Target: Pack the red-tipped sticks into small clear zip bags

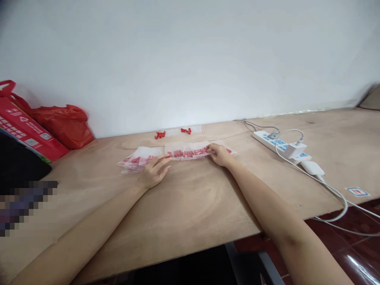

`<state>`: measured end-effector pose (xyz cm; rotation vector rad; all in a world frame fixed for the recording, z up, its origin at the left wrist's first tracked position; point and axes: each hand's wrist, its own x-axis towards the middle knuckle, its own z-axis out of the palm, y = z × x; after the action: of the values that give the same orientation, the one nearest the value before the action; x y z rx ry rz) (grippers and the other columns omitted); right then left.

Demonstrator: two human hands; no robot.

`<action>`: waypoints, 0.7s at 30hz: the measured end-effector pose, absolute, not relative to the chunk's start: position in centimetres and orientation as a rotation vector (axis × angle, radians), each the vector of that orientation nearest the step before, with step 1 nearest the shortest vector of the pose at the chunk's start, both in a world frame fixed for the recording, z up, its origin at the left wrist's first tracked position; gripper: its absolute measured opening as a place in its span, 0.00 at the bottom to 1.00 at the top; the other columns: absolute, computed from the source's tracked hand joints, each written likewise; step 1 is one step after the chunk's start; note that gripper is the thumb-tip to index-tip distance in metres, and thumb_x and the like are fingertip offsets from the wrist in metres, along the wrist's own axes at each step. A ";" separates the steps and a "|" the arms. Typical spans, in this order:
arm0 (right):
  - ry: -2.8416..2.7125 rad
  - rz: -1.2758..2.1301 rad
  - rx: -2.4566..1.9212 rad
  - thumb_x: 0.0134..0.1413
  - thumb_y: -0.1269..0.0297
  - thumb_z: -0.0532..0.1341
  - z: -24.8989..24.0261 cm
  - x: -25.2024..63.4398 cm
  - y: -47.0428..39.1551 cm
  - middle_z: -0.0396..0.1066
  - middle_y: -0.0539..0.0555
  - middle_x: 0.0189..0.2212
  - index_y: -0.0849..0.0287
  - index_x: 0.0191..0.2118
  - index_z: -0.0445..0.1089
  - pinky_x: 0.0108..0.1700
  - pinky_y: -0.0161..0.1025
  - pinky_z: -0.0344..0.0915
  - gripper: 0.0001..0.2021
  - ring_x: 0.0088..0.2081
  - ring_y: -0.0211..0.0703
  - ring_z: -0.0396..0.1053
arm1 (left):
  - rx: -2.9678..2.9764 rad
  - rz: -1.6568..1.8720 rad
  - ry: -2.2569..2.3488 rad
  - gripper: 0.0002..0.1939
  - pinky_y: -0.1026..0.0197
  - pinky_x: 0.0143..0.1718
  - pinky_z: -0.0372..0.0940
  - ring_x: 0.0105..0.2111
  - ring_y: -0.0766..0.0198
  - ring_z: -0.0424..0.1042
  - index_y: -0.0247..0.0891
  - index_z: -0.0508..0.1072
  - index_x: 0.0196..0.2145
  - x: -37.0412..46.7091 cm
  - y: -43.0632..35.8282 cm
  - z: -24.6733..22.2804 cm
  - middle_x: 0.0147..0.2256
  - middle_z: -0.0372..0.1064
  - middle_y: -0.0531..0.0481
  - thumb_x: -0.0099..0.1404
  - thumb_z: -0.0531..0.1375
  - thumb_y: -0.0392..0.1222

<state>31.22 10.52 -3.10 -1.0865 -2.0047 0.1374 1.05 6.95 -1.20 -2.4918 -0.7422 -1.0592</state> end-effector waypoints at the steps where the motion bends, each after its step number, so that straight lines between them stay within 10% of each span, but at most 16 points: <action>1: -2.073 0.135 -1.141 0.41 0.73 0.54 -2.9 31.7 10.5 0.66 0.55 0.42 0.58 0.31 0.69 0.47 0.41 0.60 0.10 0.44 0.42 0.64 | -2.494 -1.060 -0.748 0.14 0.59 0.43 0.67 0.42 0.62 0.68 0.39 0.63 0.46 1.0 7.0 -1.2 0.44 0.64 0.44 0.61 0.53 0.35; 10: -1.434 0.207 -2.298 0.42 0.52 0.57 -1.1 34.7 10.5 0.69 0.63 0.33 0.65 0.35 0.70 0.35 0.41 0.61 0.20 0.38 0.52 0.67 | -2.523 -1.049 -0.830 0.12 0.60 0.39 0.68 0.38 0.63 0.69 0.39 0.66 0.43 1.0 7.2 -1.5 0.42 0.63 0.45 0.60 0.53 0.36; 21: -0.775 0.757 -1.715 0.42 0.67 0.62 -0.7 36.4 10.0 0.62 0.51 0.15 0.60 0.18 0.63 0.26 0.33 0.63 0.09 0.26 0.40 0.66 | -2.518 -1.016 -0.856 0.09 0.62 0.35 0.68 0.34 0.65 0.69 0.38 0.68 0.39 1.0 7.1 -1.6 0.42 0.64 0.45 0.60 0.53 0.36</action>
<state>36.38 9.95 -0.67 -1.7145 -0.7755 0.7568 0.99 7.11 -1.57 -2.5178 -0.8563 -1.0162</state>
